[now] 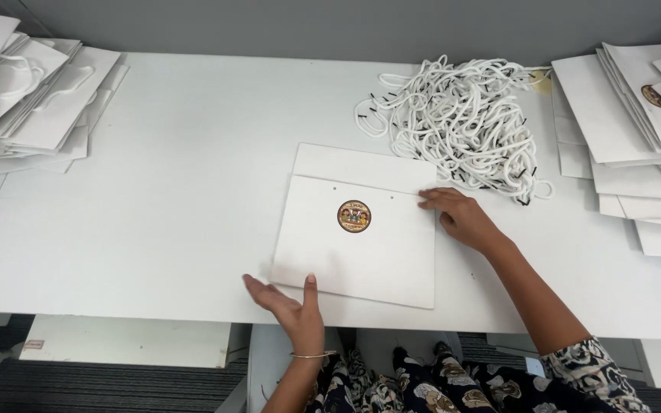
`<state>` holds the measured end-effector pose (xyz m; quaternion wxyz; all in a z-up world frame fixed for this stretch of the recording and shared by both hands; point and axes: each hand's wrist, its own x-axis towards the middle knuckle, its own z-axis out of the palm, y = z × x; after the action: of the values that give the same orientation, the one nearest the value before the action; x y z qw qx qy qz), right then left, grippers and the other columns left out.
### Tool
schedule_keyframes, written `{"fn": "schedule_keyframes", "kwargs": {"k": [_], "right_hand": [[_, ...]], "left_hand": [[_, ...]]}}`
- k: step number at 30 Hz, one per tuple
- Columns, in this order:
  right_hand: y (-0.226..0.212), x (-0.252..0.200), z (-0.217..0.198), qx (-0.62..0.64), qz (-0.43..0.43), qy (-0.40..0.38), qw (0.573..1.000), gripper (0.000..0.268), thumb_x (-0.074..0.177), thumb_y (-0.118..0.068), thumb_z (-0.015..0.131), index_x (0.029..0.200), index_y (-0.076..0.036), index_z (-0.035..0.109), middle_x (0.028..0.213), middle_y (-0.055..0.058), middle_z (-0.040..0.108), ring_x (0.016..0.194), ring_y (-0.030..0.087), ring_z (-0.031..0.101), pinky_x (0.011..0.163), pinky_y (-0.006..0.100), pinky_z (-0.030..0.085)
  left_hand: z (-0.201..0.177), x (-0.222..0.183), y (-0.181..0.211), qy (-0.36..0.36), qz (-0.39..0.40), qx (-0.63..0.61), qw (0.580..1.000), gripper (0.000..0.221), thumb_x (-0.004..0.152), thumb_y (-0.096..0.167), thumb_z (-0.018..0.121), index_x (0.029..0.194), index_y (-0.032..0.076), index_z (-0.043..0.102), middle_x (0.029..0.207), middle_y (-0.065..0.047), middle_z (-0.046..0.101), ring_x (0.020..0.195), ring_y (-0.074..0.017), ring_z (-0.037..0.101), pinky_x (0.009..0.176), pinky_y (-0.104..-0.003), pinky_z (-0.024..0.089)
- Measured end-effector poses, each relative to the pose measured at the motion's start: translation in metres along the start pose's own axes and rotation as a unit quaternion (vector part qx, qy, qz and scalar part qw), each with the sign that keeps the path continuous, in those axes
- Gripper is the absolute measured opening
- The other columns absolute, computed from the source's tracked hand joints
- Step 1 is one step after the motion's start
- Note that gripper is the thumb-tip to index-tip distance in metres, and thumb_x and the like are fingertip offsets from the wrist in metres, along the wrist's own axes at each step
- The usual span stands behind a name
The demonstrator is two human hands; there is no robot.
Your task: Attaching handle ropes to pre-printed white paper bags.
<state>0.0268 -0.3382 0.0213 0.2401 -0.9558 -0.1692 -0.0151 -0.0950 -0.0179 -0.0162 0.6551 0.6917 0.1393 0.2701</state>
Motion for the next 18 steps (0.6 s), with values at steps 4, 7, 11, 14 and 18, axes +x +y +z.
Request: {"fn": "schedule_keyframes", "kwargs": {"k": [4, 7, 11, 14, 18], "right_hand": [[0.01, 0.005, 0.006, 0.02, -0.03, 0.011, 0.999, 0.055, 0.068, 0.02, 0.055, 0.112, -0.006, 0.075, 0.137, 0.005, 0.066, 0.131, 0.027, 0.057, 0.102, 0.035, 0.052], [0.018, 0.014, 0.006, -0.006, -0.069, 0.023, 0.997, 0.054, 0.069, 0.02, 0.055, 0.113, -0.005, 0.074, 0.138, 0.007, 0.066, 0.133, 0.027, 0.056, 0.109, 0.038, 0.049], [0.028, 0.029, -0.013, -0.029, -0.06, 0.101, 0.993, 0.043, 0.076, 0.012, 0.061, 0.111, -0.006, 0.076, 0.134, 0.007, 0.069, 0.129, 0.027, 0.061, 0.106, 0.037, 0.051], [0.061, 0.04, -0.034, -0.107, 0.033, 0.255, 0.96, 0.031, 0.087, -0.005, 0.074, 0.117, -0.01, 0.074, 0.132, 0.009, 0.073, 0.126, 0.025, 0.062, 0.107, 0.042, 0.052], [0.011, 0.067, -0.093, -0.099, 0.407, 0.202, 0.885, 0.102, 0.063, -0.047, 0.099, 0.147, -0.016, 0.051, 0.14, 0.026, 0.045, 0.135, 0.046, 0.035, 0.094, 0.066, 0.042]], "left_hand": [[0.008, 0.05, 0.023, -0.095, 0.055, 0.156, 0.982, 0.112, 0.08, 0.012, 0.08, 0.157, -0.002, -0.001, 0.166, -0.03, -0.008, 0.153, -0.045, -0.017, 0.123, -0.055, 0.004], [0.033, 0.09, -0.008, -0.248, 0.198, 0.266, 0.91, 0.106, 0.083, 0.029, 0.08, 0.158, -0.004, 0.012, 0.167, -0.029, 0.01, 0.155, -0.0495, -0.004, 0.124, -0.063, 0.009], [0.073, 0.124, -0.031, -0.322, 0.23, 0.381, 0.836, 0.107, 0.083, 0.046, 0.076, 0.155, -0.009, 0.02, 0.164, -0.028, 0.019, 0.154, -0.0497, 0.0, 0.12, -0.066, 0.009], [0.084, 0.13, -0.034, -0.332, 0.215, 0.426, 0.813, 0.111, 0.081, 0.06, 0.071, 0.154, -0.008, 0.022, 0.163, -0.026, 0.02, 0.153, -0.0479, 0.001, 0.116, -0.07, 0.004], [0.083, 0.124, -0.041, -0.328, 0.206, 0.438, 0.811, 0.107, 0.082, 0.072, 0.062, 0.154, -0.001, 0.03, 0.164, -0.024, 0.02, 0.153, -0.0446, 0.002, 0.111, -0.075, -0.003]]}}
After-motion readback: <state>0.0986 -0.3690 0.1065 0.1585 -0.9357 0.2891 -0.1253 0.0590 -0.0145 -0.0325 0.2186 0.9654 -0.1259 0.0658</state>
